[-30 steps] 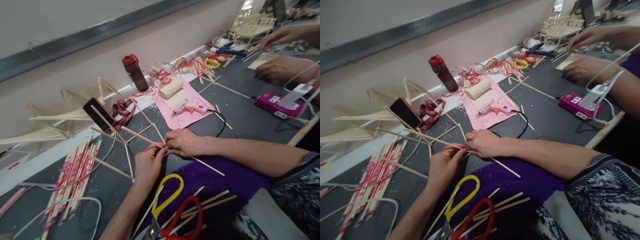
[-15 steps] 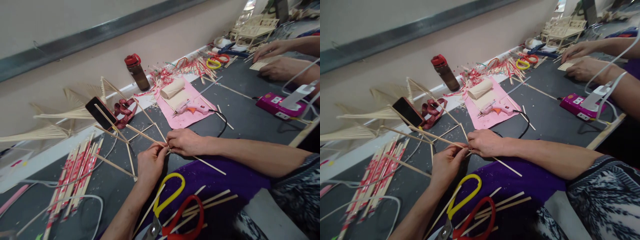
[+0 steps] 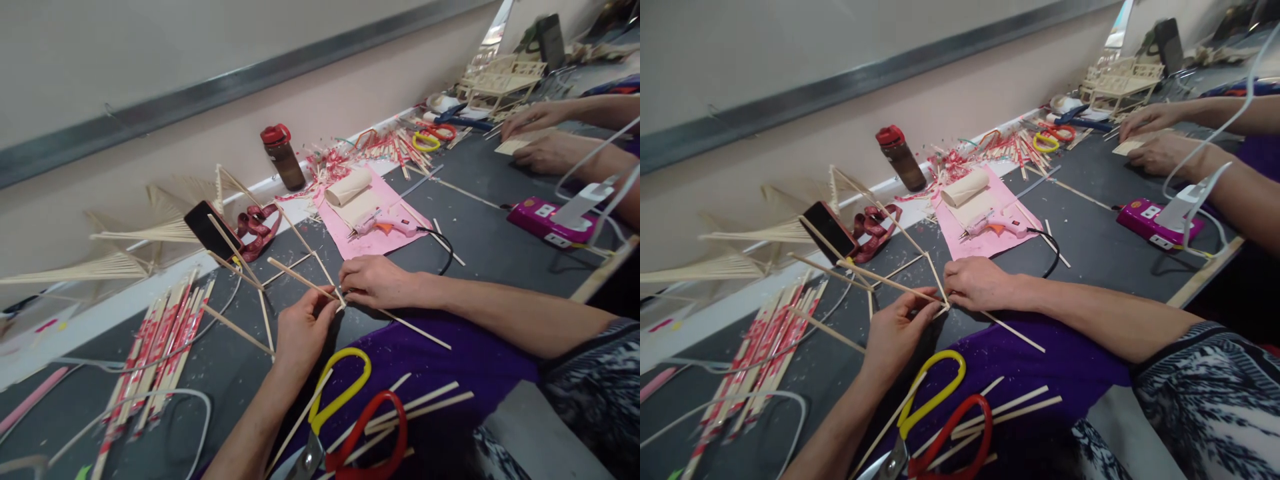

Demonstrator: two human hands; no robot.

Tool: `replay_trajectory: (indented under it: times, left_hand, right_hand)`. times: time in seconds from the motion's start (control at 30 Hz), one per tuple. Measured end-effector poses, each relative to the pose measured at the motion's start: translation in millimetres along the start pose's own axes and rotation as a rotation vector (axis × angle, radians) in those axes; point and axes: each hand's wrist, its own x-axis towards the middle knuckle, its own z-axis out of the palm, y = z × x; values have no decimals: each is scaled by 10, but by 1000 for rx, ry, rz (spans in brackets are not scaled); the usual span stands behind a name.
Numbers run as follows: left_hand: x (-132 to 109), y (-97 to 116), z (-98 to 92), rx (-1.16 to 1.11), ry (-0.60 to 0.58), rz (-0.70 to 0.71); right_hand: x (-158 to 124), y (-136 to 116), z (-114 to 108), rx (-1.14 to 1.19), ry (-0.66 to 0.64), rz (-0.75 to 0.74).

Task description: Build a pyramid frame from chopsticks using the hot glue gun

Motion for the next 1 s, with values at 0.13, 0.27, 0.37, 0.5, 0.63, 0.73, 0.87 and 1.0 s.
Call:
replay_trajectory:
  times: [0.13,0.27,0.37,0.5,0.63,0.73,0.87,1.0]
  left_hand:
    - [-36,-28,-61,3,-13,-9]
    - [-67,-30,-146,88,-27,-36]
    - [-101,7,-216,201,-53,-25]
    - [-176,91,-268,324,-94,1]
    - [-262,190,-257,326,-130,53]
    - [-318,260,-235,224,-148,117]
    - [-401,372,-247,-11,-199,145]
    - [-495,493,-293,-191,-312,71]
  right_hand:
    - [-1,9,-68,2,40,37]
    - [-11,-20,-153,-62,-36,106]
    - [-14,-88,-230,-143,-175,190]
    - [7,-198,-298,-213,-375,256]
    - [32,-226,-313,-250,-437,314]
    - [25,-170,-356,-182,-326,378]
    - [-11,-111,-527,303,-59,453]
    - [-56,-179,-704,825,82,463]
